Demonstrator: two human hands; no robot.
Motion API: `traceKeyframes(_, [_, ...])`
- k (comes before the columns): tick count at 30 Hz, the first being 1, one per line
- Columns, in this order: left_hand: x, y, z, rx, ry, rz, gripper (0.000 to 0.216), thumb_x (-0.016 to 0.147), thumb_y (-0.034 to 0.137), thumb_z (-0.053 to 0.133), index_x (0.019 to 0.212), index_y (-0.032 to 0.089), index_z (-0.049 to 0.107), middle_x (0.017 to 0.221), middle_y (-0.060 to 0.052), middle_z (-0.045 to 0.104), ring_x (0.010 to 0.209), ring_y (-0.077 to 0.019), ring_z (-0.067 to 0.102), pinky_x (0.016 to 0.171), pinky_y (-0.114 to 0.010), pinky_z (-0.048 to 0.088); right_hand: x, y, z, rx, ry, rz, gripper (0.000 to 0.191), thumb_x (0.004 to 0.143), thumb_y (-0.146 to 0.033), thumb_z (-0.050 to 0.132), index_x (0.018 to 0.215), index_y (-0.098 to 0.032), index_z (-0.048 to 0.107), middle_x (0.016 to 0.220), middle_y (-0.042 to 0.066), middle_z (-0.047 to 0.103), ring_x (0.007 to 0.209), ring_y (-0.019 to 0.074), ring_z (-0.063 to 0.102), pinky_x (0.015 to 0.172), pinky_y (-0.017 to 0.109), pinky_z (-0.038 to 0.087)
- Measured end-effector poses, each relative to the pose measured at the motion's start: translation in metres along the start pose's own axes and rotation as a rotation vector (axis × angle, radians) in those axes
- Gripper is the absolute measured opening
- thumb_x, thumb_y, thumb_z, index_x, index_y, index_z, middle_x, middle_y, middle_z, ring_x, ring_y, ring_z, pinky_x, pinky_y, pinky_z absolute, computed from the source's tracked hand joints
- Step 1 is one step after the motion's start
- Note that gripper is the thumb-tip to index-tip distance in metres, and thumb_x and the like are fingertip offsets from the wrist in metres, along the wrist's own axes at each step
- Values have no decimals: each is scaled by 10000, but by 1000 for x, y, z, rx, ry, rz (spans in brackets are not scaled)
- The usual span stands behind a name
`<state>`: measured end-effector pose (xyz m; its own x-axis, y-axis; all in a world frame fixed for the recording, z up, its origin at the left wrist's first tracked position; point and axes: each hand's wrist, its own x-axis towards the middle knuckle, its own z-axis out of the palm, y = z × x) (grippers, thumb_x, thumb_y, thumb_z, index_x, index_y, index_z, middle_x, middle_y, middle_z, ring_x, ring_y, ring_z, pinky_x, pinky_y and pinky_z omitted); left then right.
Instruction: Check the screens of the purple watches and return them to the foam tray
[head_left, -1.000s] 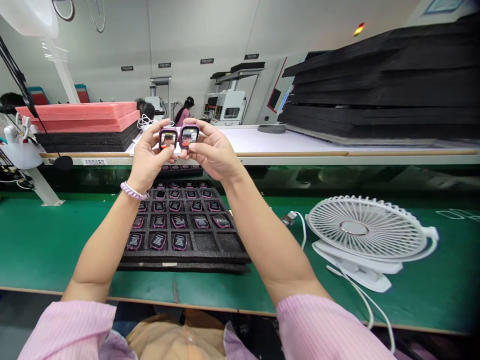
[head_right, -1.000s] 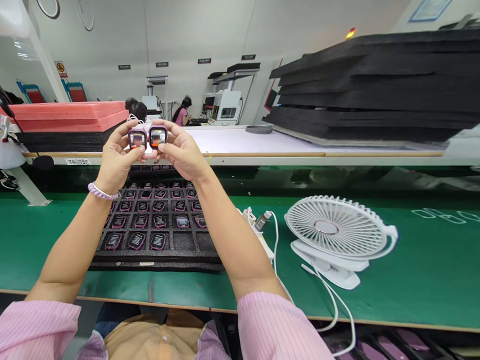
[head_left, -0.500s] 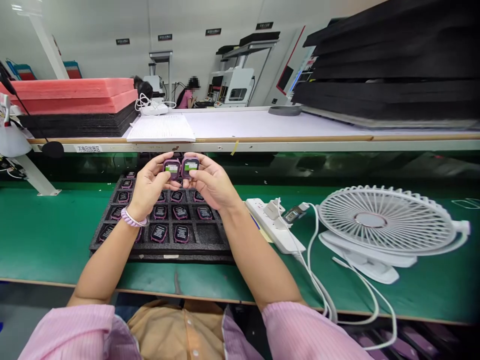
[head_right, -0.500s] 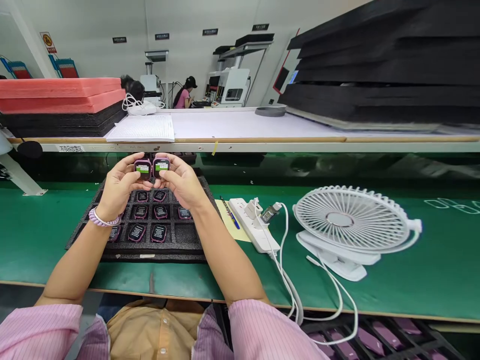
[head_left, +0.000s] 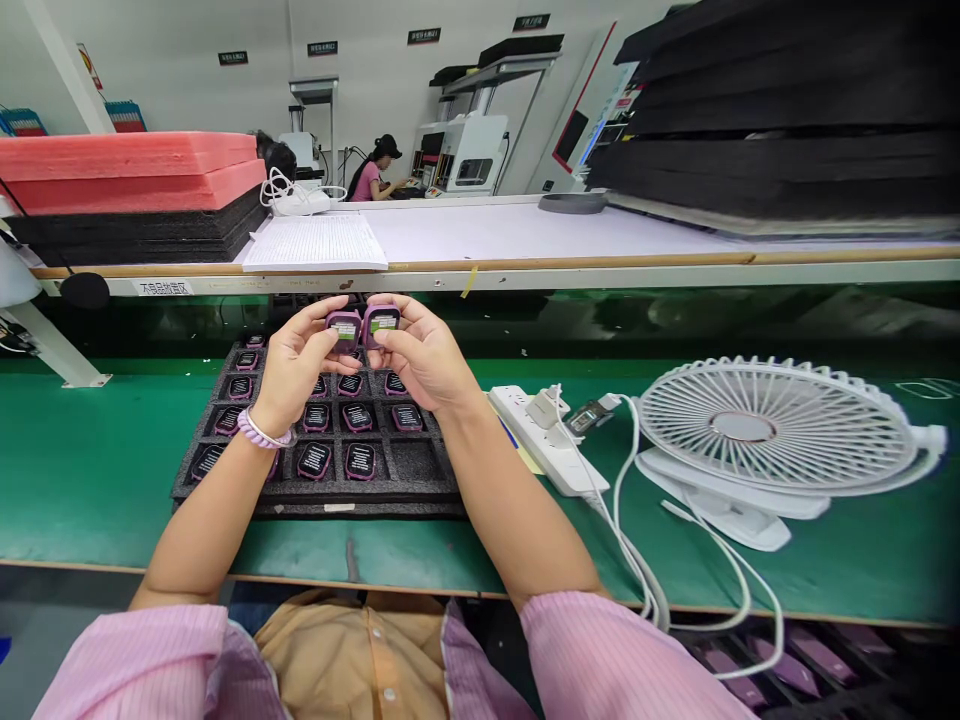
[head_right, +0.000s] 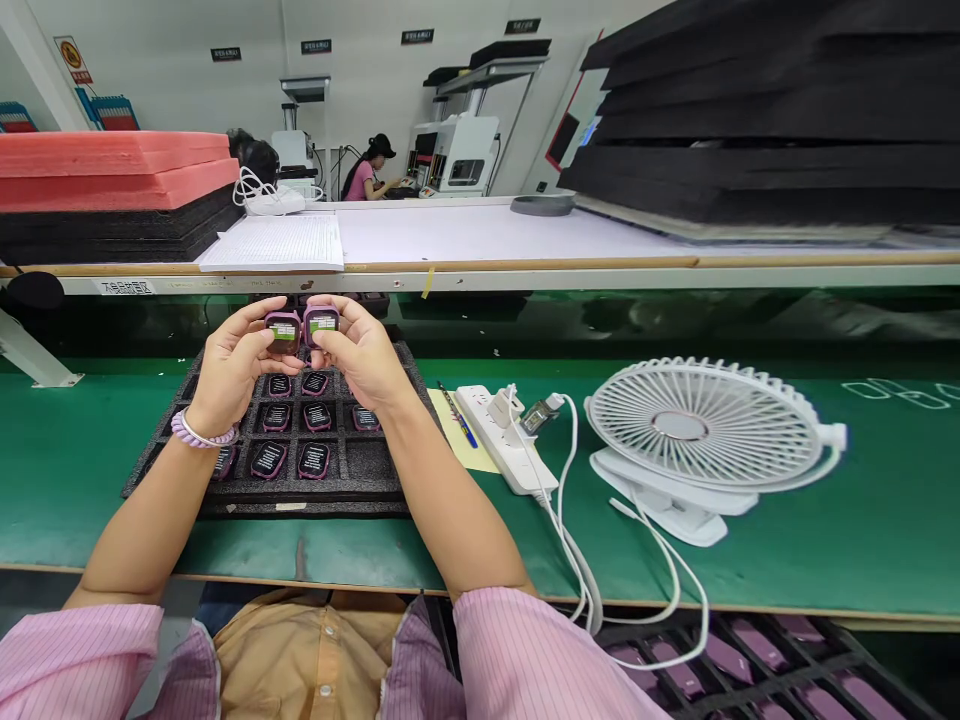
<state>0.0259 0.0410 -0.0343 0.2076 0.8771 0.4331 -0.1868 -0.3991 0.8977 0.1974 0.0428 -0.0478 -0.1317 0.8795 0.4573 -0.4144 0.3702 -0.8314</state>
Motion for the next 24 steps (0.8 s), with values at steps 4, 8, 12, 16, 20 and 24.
traceKeyframes(4, [1,-1,-2,10,-8,5,481,808,230,590,1282,171,649,990,-31,749,611,-114,734,599,-223,647,0,0,-1,-8,-17,7,470,699,-207,758,1142,-203,603,913,-27,659,580,84,589,566,220,546])
traceKeyframes(8, [1,-1,-1,19,0,7,505,786,226,652,1287,165,645,991,-34,756,603,-117,734,601,-227,652,1,2,-1,4,-26,1,450,747,-272,803,1145,-208,602,937,-18,658,568,80,581,562,229,544])
traceKeyframes(12, [1,-2,1,33,26,18,513,769,227,684,1277,161,650,1002,-37,757,572,-102,716,589,-216,648,1,3,-1,14,-32,0,470,768,-327,853,1150,-215,603,937,-14,667,572,87,587,560,231,545])
traceKeyframes(16, [1,-2,1,21,19,12,508,770,221,654,1274,159,647,990,-31,756,557,-90,701,582,-211,646,0,2,-1,33,-31,2,469,740,-238,811,1160,-202,605,913,-24,674,591,89,610,579,220,550])
traceKeyframes(20, [1,0,0,24,11,4,523,762,193,622,1284,162,641,991,-29,754,590,-99,720,598,-208,648,0,1,-2,17,-51,3,466,734,-193,744,1175,-203,591,926,-29,672,599,87,613,597,231,559])
traceKeyframes(24, [1,1,-2,39,0,3,539,775,192,618,1314,167,627,1017,-39,753,607,-100,729,618,-211,651,-1,-3,-2,9,-85,10,466,734,-180,715,1179,-208,582,908,-37,670,618,92,622,617,236,566])
